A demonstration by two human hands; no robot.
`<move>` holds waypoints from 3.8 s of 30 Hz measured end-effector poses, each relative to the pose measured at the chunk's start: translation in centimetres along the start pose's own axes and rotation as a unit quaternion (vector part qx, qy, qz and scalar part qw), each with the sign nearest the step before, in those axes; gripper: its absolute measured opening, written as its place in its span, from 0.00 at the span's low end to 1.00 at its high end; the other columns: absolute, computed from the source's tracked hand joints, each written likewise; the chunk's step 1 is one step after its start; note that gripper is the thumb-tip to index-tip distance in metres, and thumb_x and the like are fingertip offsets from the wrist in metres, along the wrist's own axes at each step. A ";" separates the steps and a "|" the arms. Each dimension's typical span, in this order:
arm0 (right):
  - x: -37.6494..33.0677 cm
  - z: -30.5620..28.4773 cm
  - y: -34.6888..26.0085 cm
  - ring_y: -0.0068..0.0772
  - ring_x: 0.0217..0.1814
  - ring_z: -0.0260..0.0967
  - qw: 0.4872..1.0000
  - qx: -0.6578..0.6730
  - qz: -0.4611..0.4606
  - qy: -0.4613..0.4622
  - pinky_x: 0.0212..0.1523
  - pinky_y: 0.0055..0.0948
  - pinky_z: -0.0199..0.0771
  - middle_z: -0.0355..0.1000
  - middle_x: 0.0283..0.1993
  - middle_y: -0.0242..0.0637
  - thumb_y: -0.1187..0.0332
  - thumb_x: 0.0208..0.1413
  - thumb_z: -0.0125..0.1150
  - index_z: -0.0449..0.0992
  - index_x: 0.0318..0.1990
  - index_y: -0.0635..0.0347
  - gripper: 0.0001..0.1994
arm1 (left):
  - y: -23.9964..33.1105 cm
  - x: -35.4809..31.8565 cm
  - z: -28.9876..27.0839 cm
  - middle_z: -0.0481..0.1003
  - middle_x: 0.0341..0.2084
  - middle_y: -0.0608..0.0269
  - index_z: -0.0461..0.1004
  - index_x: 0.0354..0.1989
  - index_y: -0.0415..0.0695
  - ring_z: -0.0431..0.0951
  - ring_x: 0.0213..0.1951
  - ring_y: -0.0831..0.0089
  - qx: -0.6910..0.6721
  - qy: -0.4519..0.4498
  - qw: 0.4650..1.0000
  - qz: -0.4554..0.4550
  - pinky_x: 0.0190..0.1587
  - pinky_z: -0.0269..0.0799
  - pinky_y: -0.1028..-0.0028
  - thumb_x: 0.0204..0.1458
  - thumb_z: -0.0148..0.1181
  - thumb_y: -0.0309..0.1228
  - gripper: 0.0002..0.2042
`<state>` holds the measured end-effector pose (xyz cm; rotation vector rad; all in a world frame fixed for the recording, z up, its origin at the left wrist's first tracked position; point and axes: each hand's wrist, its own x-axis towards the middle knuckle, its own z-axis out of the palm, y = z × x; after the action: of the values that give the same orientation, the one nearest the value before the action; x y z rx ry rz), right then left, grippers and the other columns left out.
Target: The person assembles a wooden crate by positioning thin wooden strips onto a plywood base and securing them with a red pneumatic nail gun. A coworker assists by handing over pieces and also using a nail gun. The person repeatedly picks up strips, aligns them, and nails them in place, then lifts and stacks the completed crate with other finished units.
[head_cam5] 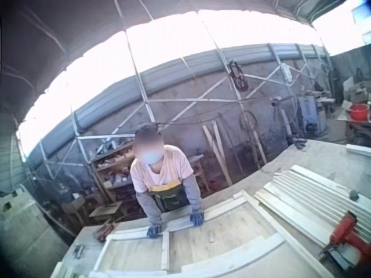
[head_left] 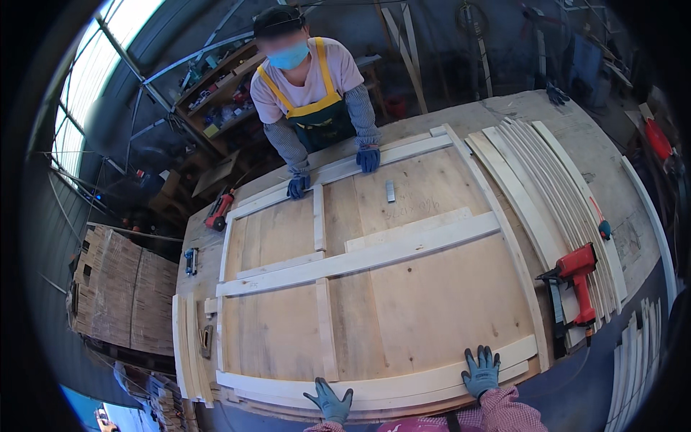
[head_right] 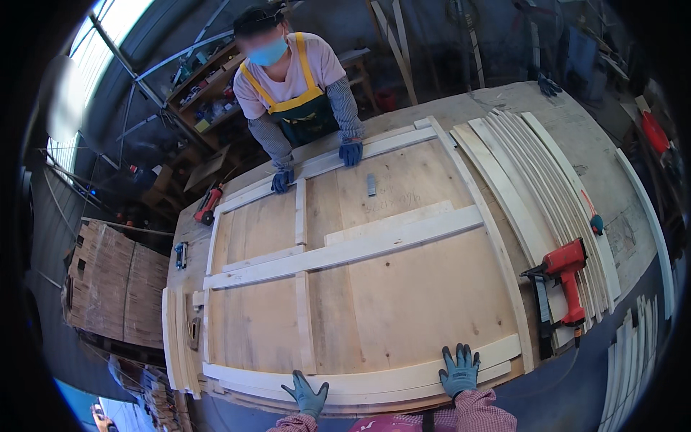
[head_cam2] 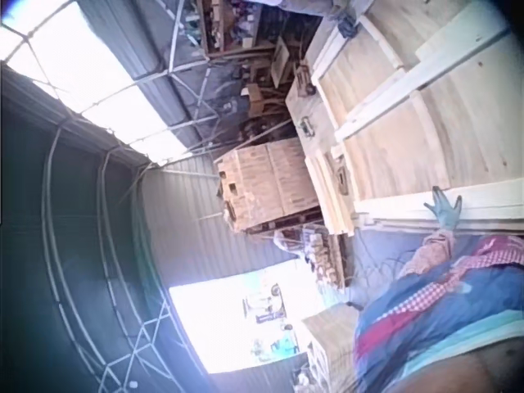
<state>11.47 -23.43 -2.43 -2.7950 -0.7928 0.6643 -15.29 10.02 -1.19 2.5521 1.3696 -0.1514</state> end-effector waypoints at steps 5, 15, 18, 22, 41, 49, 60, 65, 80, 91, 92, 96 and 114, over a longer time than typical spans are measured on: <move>-0.3 -0.8 0.2 0.47 0.77 0.28 1.000 0.000 0.003 -0.030 0.69 0.60 0.20 0.37 0.75 0.45 0.46 0.54 0.49 0.45 0.71 0.38 0.37 | -1.1 -1.9 -4.7 0.47 0.68 0.47 0.44 0.68 0.35 0.40 0.70 0.48 0.005 0.074 0.993 -0.089 0.65 0.31 0.42 0.42 0.62 0.55 0.51; 0.1 -3.0 4.6 0.46 0.72 0.45 0.989 0.034 -0.141 -0.031 0.68 0.59 0.35 0.55 0.67 0.46 0.52 0.51 0.55 0.55 0.67 0.45 0.35 | 17.6 -5.0 4.3 0.60 0.59 0.43 0.60 0.61 0.39 0.58 0.62 0.48 -0.091 -0.047 0.967 0.231 0.61 0.49 0.50 0.43 0.65 0.51 0.40; -1.0 -6.0 9.8 0.45 0.69 0.50 0.974 0.159 -0.156 0.045 0.68 0.49 0.43 0.58 0.64 0.44 0.54 0.52 0.54 0.58 0.66 0.48 0.32 | 28.0 -7.9 7.7 0.51 0.64 0.38 0.53 0.65 0.39 0.37 0.67 0.33 -0.001 -0.159 0.964 0.211 0.63 0.29 0.35 0.43 0.59 0.60 0.47; -2.5 -10.7 21.4 0.47 0.64 0.54 0.958 0.186 -0.010 0.217 0.64 0.47 0.50 0.61 0.60 0.44 0.62 0.48 0.60 0.64 0.61 0.55 0.30 | 36.5 -9.9 8.4 0.45 0.67 0.40 0.50 0.64 0.31 0.30 0.66 0.27 0.058 -0.196 0.971 0.126 0.64 0.26 0.35 0.34 0.63 0.64 0.56; 9.9 -18.5 39.5 0.51 0.54 0.68 0.959 0.165 0.226 0.053 0.56 0.41 0.66 0.70 0.53 0.48 0.47 0.39 0.69 0.66 0.56 0.58 0.38 | 38.4 -9.2 9.7 0.26 0.68 0.34 0.30 0.70 0.41 0.14 0.63 0.26 0.098 -0.285 0.951 0.071 0.59 0.13 0.33 0.29 0.61 0.71 0.67; 9.2 -18.0 37.3 0.52 0.51 0.69 0.953 0.189 0.206 0.115 0.53 0.42 0.68 0.71 0.49 0.52 0.50 0.35 0.72 0.68 0.52 0.62 0.37 | 38.3 -9.0 9.7 0.26 0.69 0.41 0.32 0.71 0.46 0.16 0.65 0.28 0.097 -0.266 0.957 0.062 0.61 0.14 0.34 0.26 0.60 0.74 0.67; 3.5 -18.4 21.9 0.51 0.48 0.70 0.943 0.244 0.177 0.142 0.47 0.44 0.70 0.70 0.46 0.46 0.59 0.39 0.68 0.64 0.50 0.56 0.29 | 38.0 -9.1 9.3 0.26 0.69 0.38 0.32 0.71 0.45 0.14 0.63 0.26 0.088 -0.283 0.953 0.062 0.59 0.14 0.32 0.29 0.61 0.72 0.66; 4.0 -19.5 19.9 0.54 0.48 0.72 0.936 0.240 0.257 0.016 0.50 0.44 0.71 0.74 0.47 0.51 0.60 0.41 0.65 0.61 0.59 0.55 0.35 | 37.7 -9.1 9.4 0.30 0.69 0.41 0.34 0.71 0.48 0.18 0.64 0.25 0.085 -0.261 0.959 0.077 0.60 0.16 0.32 0.30 0.58 0.72 0.64; -2.2 -14.7 25.5 0.52 0.45 0.74 0.911 0.152 0.372 0.095 0.48 0.41 0.73 0.76 0.40 0.54 0.53 0.36 0.64 0.76 0.41 0.64 0.26 | 38.1 -9.1 8.9 0.30 0.69 0.40 0.36 0.71 0.46 0.19 0.64 0.25 0.089 -0.278 0.954 0.073 0.60 0.16 0.32 0.29 0.58 0.73 0.64; -2.5 -15.8 26.4 0.53 0.45 0.73 0.917 0.159 0.351 0.102 0.48 0.43 0.73 0.76 0.39 0.53 0.54 0.39 0.63 0.77 0.40 0.63 0.23 | 37.9 -9.2 9.3 0.27 0.68 0.36 0.33 0.71 0.44 0.19 0.64 0.23 0.101 -0.270 0.954 0.080 0.59 0.17 0.31 0.28 0.58 0.73 0.66; -2.5 -15.7 26.7 0.53 0.45 0.73 0.918 0.170 0.346 0.096 0.49 0.42 0.73 0.75 0.40 0.54 0.53 0.39 0.63 0.76 0.41 0.64 0.24 | 37.8 -9.2 9.4 0.28 0.68 0.36 0.33 0.71 0.44 0.19 0.64 0.23 0.097 -0.267 0.955 0.081 0.59 0.17 0.31 0.28 0.59 0.73 0.66; -2.2 -15.9 26.4 0.53 0.45 0.73 0.918 0.175 0.347 0.081 0.49 0.42 0.73 0.75 0.40 0.53 0.54 0.40 0.63 0.76 0.42 0.62 0.24 | 37.7 -9.4 9.4 0.28 0.68 0.36 0.34 0.71 0.45 0.18 0.64 0.24 0.093 -0.258 0.958 0.081 0.59 0.17 0.31 0.28 0.59 0.73 0.66; -2.1 -14.8 21.7 0.56 0.44 0.73 0.930 0.243 0.253 0.108 0.46 0.46 0.73 0.76 0.41 0.49 0.63 0.42 0.61 0.69 0.53 0.49 0.25 | 35.2 -7.9 7.7 0.38 0.70 0.49 0.42 0.71 0.50 0.24 0.66 0.29 -0.030 -0.311 0.941 0.130 0.64 0.23 0.37 0.38 0.56 0.68 0.55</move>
<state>26.66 -43.41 5.66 -2.5312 0.1413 0.5123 9.78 -17.10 -1.27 2.2998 0.7756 -0.7749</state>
